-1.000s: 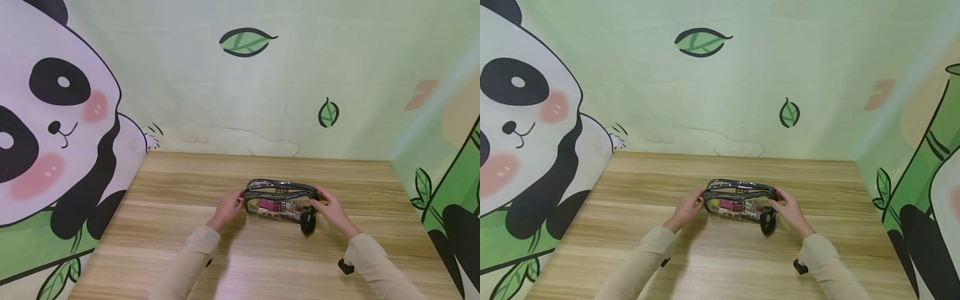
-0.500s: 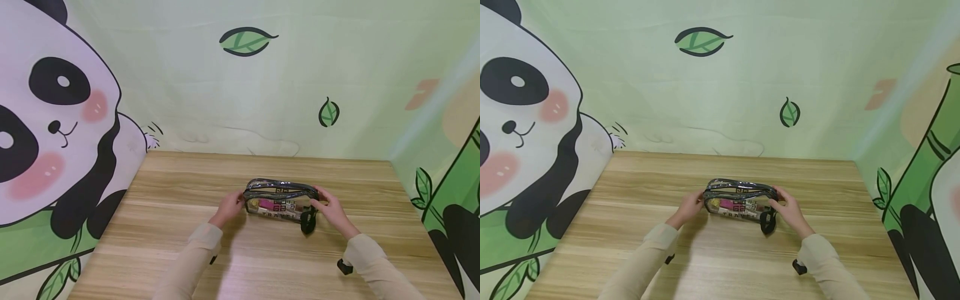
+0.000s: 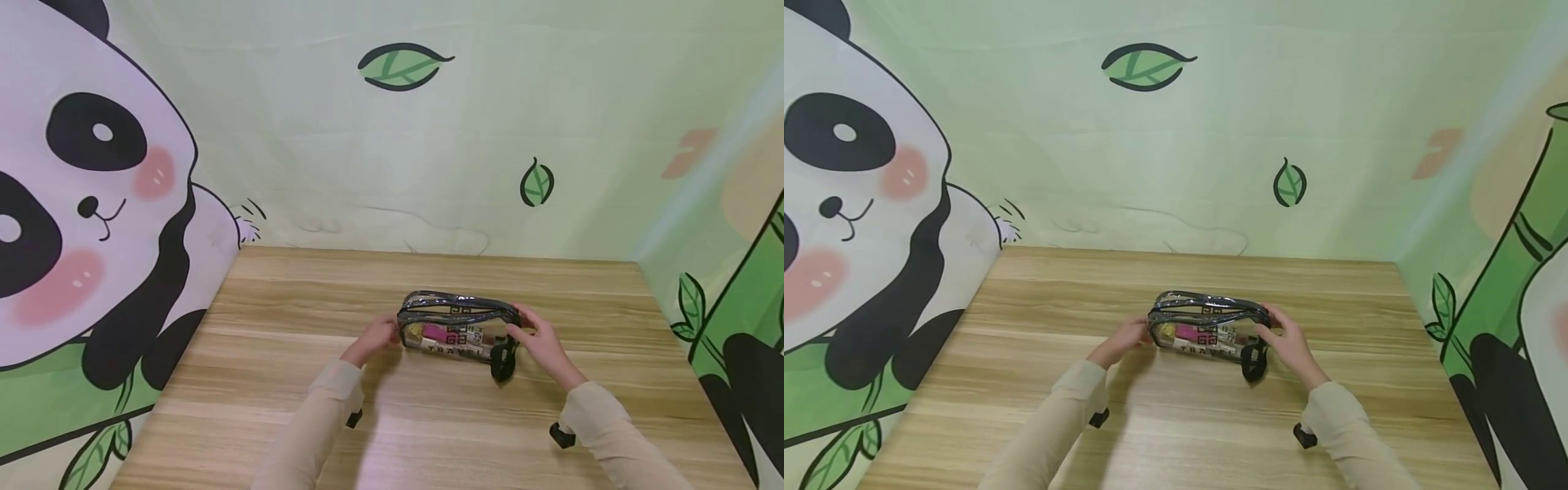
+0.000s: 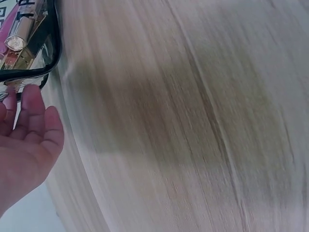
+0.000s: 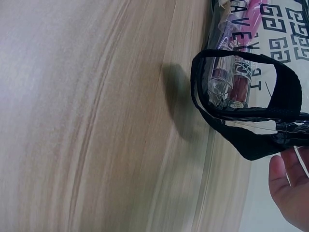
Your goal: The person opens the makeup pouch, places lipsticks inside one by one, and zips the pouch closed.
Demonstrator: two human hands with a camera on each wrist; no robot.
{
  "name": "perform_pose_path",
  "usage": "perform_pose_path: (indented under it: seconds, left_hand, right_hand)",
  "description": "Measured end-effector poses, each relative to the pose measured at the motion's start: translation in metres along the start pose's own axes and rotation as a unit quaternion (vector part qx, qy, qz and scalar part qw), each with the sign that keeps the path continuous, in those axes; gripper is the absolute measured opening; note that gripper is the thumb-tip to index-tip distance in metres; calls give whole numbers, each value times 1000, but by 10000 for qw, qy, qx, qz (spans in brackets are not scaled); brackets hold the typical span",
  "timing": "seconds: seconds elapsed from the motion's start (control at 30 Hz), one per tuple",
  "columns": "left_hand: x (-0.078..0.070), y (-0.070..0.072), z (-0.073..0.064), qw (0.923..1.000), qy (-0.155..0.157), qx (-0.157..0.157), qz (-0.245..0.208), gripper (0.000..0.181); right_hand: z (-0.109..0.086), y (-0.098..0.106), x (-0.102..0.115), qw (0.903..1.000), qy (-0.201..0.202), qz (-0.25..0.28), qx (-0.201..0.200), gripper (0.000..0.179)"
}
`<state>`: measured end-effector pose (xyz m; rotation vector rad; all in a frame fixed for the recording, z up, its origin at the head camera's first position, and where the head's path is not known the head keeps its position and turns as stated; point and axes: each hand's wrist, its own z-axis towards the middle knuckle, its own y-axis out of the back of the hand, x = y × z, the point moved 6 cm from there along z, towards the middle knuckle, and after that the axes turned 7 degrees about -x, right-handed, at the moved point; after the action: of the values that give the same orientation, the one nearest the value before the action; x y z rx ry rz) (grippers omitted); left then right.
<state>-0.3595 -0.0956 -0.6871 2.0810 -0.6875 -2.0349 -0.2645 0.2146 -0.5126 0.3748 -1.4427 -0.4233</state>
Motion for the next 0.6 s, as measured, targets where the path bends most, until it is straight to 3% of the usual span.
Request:
perform_pose_path:
  seconds: [0.1, 0.27, 0.37, 0.43, 0.47, 0.53, 0.57, 0.6]
  left_hand:
    - [14, -4, 4, 9984, 519, 126, -181, 24]
    - [15, -5, -1, 9917, 1072, 258, -667, 27]
    - [-3, 1, -11, 9900, 1031, 362, -898, 27]
    - [-19, 6, -21, 9871, 1225, 354, -964, 30]
    - [-19, 7, -21, 9878, 1061, 406, -1064, 31]
    - [1, 5, -10, 9864, 1065, 459, -1168, 33]
    - [22, 2, 2, 9851, 1105, 496, -1219, 34]
    - [53, -3, 20, 9848, 1045, 559, -1273, 35]
  right_hand:
    - [0, 0, -1, 10000, -18, -26, -18, 50]
    - [0, -1, -1, 10000, -37, -68, -26, 51]
    - [0, -1, -1, 10000, -3, -69, -40, 50]
    - [1, -1, -1, 10000, 11, -56, -45, 49]
    - [1, -1, -1, 10000, 18, -58, -40, 48]
    - [1, -1, 0, 10000, 41, -71, -37, 48]
    - [1, -1, 0, 10000, 46, -76, -39, 48]
    - [1, -1, 1, 9999, 61, -94, -55, 47]
